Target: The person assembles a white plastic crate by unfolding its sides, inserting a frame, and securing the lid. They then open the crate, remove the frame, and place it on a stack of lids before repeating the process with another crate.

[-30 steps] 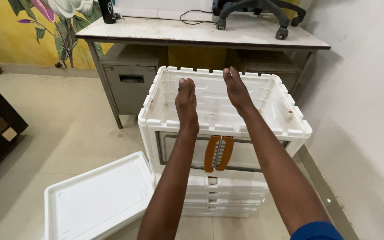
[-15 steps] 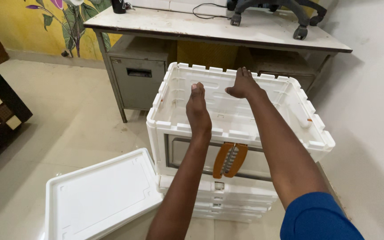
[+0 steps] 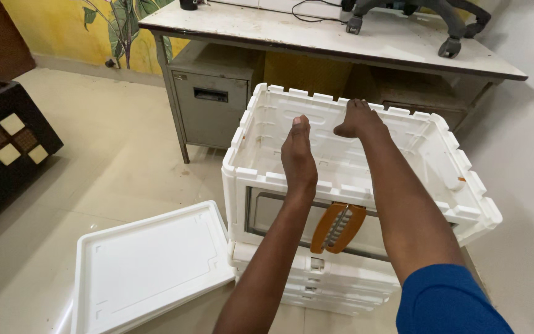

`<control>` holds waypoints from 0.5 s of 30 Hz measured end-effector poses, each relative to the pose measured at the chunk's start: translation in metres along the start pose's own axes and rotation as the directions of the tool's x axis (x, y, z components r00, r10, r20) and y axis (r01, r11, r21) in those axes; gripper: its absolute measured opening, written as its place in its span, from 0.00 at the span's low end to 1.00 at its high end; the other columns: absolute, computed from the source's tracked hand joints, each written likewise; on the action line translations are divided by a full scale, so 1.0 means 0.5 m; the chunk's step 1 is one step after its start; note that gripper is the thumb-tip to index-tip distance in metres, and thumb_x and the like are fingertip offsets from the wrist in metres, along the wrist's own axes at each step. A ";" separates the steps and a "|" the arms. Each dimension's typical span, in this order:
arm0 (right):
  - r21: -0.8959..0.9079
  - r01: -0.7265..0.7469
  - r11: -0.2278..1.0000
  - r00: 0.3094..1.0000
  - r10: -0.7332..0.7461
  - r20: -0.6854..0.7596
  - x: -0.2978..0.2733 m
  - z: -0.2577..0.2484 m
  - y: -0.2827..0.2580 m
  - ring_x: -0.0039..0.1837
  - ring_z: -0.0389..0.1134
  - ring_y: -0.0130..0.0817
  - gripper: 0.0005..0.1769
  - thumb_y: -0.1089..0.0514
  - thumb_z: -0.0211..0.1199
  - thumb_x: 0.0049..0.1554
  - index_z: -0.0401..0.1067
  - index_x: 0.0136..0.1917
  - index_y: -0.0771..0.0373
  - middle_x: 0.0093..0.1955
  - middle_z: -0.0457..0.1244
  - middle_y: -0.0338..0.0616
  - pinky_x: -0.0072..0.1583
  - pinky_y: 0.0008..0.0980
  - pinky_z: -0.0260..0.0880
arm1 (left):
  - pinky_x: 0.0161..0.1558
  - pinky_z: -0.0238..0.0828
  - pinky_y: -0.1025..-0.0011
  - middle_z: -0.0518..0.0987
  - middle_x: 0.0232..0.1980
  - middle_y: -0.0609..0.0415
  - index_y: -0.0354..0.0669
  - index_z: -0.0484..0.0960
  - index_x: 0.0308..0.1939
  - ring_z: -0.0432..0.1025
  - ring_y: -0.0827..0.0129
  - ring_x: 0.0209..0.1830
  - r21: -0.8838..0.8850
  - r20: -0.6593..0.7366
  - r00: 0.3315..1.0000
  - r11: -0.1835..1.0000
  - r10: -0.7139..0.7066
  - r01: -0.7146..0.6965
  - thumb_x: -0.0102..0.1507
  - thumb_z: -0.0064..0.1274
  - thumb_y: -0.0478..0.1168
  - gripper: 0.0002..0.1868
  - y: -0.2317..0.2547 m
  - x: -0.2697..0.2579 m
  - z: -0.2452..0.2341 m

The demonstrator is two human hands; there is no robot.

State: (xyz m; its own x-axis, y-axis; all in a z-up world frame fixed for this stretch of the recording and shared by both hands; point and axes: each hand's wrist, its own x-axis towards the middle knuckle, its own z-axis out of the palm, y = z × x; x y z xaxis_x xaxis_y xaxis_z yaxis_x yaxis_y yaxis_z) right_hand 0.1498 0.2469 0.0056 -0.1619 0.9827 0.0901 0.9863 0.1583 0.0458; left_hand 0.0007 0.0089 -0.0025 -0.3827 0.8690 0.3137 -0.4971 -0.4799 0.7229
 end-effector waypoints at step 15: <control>0.023 -0.070 0.997 0.985 0.066 0.157 -0.156 -0.036 -0.042 0.87 0.35 0.41 0.63 0.35 0.73 0.47 0.44 0.83 0.58 0.87 0.36 0.47 0.80 0.50 0.48 | 0.75 0.50 0.60 0.62 0.78 0.35 0.27 0.61 0.74 0.57 0.53 0.79 0.047 0.010 1.000 0.999 0.001 -0.001 0.68 0.39 0.64 0.45 -0.004 -0.007 -0.007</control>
State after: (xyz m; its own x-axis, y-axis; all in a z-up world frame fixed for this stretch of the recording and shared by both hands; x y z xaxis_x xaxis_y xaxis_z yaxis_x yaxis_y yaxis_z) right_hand 0.1412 0.1651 0.0156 -0.0897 0.9939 -0.0646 0.9957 0.0909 0.0160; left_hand 0.0002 0.0064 -0.0070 -0.3750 0.8699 0.3204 -0.4593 -0.4745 0.7509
